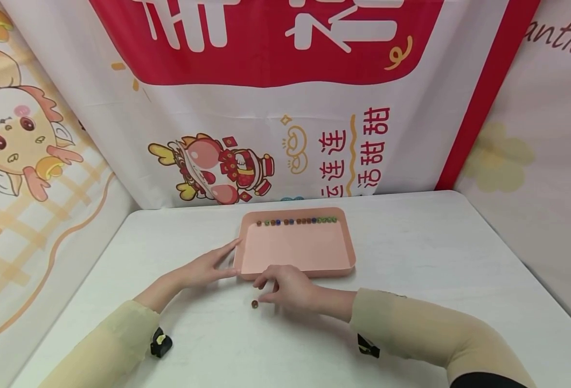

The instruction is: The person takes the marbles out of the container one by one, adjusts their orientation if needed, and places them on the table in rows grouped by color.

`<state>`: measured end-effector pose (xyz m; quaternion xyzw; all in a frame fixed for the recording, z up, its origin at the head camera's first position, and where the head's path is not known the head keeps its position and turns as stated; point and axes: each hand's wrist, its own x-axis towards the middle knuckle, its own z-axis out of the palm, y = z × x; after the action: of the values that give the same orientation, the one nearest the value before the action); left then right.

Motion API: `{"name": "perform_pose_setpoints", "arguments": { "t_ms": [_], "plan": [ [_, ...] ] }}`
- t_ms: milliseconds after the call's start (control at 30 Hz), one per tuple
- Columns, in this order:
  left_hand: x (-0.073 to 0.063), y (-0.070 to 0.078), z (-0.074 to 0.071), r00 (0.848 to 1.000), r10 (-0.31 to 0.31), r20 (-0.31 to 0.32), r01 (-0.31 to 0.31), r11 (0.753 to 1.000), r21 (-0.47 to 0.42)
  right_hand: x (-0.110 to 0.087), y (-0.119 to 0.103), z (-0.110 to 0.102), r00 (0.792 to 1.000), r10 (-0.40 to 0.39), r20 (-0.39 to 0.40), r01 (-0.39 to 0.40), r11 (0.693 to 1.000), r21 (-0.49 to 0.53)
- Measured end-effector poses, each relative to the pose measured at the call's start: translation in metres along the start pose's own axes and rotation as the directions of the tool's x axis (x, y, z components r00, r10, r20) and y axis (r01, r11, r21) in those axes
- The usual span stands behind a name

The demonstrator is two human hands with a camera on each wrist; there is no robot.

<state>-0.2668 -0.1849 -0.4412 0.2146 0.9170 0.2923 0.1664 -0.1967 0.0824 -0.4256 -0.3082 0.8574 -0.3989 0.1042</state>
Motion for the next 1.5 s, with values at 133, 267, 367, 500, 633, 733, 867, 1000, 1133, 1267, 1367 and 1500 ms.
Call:
{"name": "perform_pose_setpoints", "arguments": {
  "t_ms": [133, 267, 367, 500, 633, 733, 867, 1000, 1133, 1267, 1367, 1500],
  "plan": [
    [0.000, 0.000, 0.000, 1.000, 0.000, 0.003, 0.000, 1.000, 0.002, 0.001, -0.003, -0.012, 1.000, 0.010, -0.023, -0.010, 1.000, 0.001],
    [0.000, 0.001, 0.000, 1.000, 0.000, 0.002, 0.000, 1.000, 0.003, 0.005, -0.006, -0.026, 0.999, 0.015, -0.045, -0.016, 1.000, -0.014],
    [0.000, 0.001, 0.000, 1.000, -0.002, 0.001, 0.002, 1.000, 0.001, 0.009, -0.006, -0.037, 0.997, 0.020, -0.070, -0.022, 0.999, -0.035],
    [-0.001, 0.002, 0.000, 1.000, 0.000, 0.001, 0.000, 1.000, 0.004, 0.015, -0.004, -0.052, 0.994, 0.011, -0.107, -0.017, 0.998, -0.059],
    [0.000, 0.002, 0.000, 1.000, -0.021, 0.002, 0.021, 1.000, 0.005, 0.023, 0.001, -0.066, 0.991, -0.003, -0.136, -0.009, 0.996, -0.090],
    [0.000, 0.001, 0.000, 0.999, -0.038, 0.004, 0.038, 0.999, 0.001, 0.031, 0.007, -0.074, 0.988, -0.003, -0.155, -0.013, 0.994, -0.104],
    [0.000, 0.002, 0.000, 0.999, -0.047, 0.002, 0.047, 0.999, -0.004, 0.046, 0.016, -0.083, 0.986, 0.009, -0.165, -0.026, 0.994, -0.105],
    [0.000, 0.003, 0.000, 0.999, -0.051, 0.003, 0.051, 0.999, -0.007, 0.061, 0.023, -0.091, 0.988, 0.016, -0.157, -0.032, 0.994, -0.105],
    [0.000, 0.003, -0.001, 0.999, -0.051, 0.010, 0.051, 0.999, -0.005, 0.078, 0.029, -0.097, 0.993, 0.002, -0.114, -0.019, 0.989, -0.145],
    [0.000, 0.002, -0.002, 0.999, -0.044, 0.010, 0.044, 0.999, 0.005, 0.095, 0.034, -0.102, 0.998, 0.012, -0.058, -0.022, 0.984, -0.179],
    [0.000, 0.002, -0.002, 0.999, -0.032, 0.008, 0.032, 0.999, 0.007, 0.107, 0.037, -0.103, 0.999, 0.030, -0.018, -0.033, 0.981, -0.190],
    [0.000, 0.002, -0.002, 1.000, -0.025, 0.010, 0.025, 1.000, -0.004, 0.121, 0.042, -0.100, 0.997, 0.068, 0.041, -0.057, 0.973, -0.225]
  ]
}}
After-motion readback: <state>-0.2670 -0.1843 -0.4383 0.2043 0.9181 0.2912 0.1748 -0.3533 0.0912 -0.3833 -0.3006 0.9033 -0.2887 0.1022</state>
